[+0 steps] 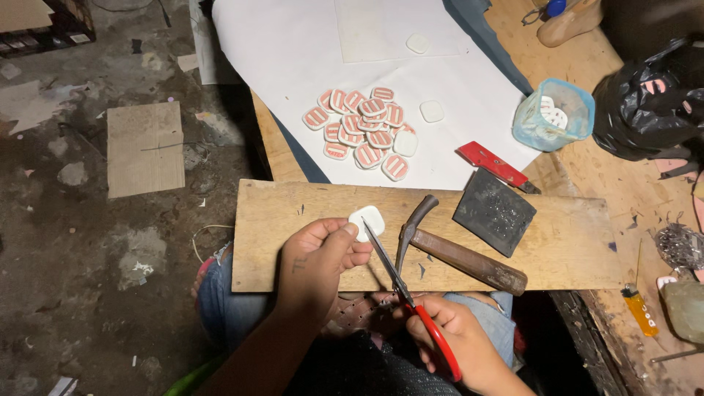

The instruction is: The person repeatedly cuts small white foam pieces with scissors and then uses a hammer to press and shape them on a wooden board. The finished pieces are placed on a nearby white sheet.

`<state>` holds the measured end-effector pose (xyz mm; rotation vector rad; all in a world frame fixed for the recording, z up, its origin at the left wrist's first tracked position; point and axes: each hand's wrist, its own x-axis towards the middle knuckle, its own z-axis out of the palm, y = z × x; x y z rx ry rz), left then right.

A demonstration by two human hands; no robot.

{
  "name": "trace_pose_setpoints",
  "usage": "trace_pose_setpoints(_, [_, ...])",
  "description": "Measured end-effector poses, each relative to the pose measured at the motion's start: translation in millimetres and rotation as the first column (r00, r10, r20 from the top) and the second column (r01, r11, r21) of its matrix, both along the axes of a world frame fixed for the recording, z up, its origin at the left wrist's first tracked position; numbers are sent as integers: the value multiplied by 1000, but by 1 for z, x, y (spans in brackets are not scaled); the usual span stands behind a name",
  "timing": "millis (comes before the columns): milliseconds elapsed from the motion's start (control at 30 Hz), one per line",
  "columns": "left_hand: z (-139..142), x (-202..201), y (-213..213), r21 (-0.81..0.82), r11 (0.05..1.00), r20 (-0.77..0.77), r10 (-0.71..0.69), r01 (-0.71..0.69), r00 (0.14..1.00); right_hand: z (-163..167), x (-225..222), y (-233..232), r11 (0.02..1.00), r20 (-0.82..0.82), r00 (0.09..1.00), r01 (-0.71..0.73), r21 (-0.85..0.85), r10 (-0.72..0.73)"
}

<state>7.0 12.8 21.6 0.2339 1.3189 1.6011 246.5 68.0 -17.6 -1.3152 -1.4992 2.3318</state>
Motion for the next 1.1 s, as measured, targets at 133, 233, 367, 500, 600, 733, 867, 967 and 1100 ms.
trace_pose_setpoints(133, [0,1,1,31,999,16,18,-19,1000,-3,0,-3,1000,24,1000,-6,21,5])
trace_pose_setpoints(233, [1,1,1,16,1000,-39,10,-10,999,-2,1,-5,999,81,996,-32,22,30])
trace_pose_setpoints(367, [5,0,-1,-6,1000,-205,-8,7,979,2,3,-1,989,-88,986,-136,62,141])
trace_pose_setpoints(500, [9,-2,-3,-43,998,-310,-62,51,949,3,6,3,985,-236,956,-173,27,174])
trace_pose_setpoints(600, [11,-4,-2,-55,996,-270,-87,75,959,0,8,4,990,-88,986,-140,18,142])
trace_pose_setpoints(733, [15,-8,-4,-74,989,-272,-145,129,951,-3,9,3,997,51,996,-69,-33,70])
trace_pose_setpoints(867, [15,-8,-4,-106,986,-237,-154,132,959,-5,11,2,999,161,986,-47,-20,49])
trace_pose_setpoints(967, [12,-8,-4,-89,987,-220,-151,134,964,-7,12,-2,994,39,997,-67,91,63])
trace_pose_setpoints(1100, [5,-8,-4,-117,980,-244,-184,160,952,-13,17,-5,984,171,984,-83,155,56])
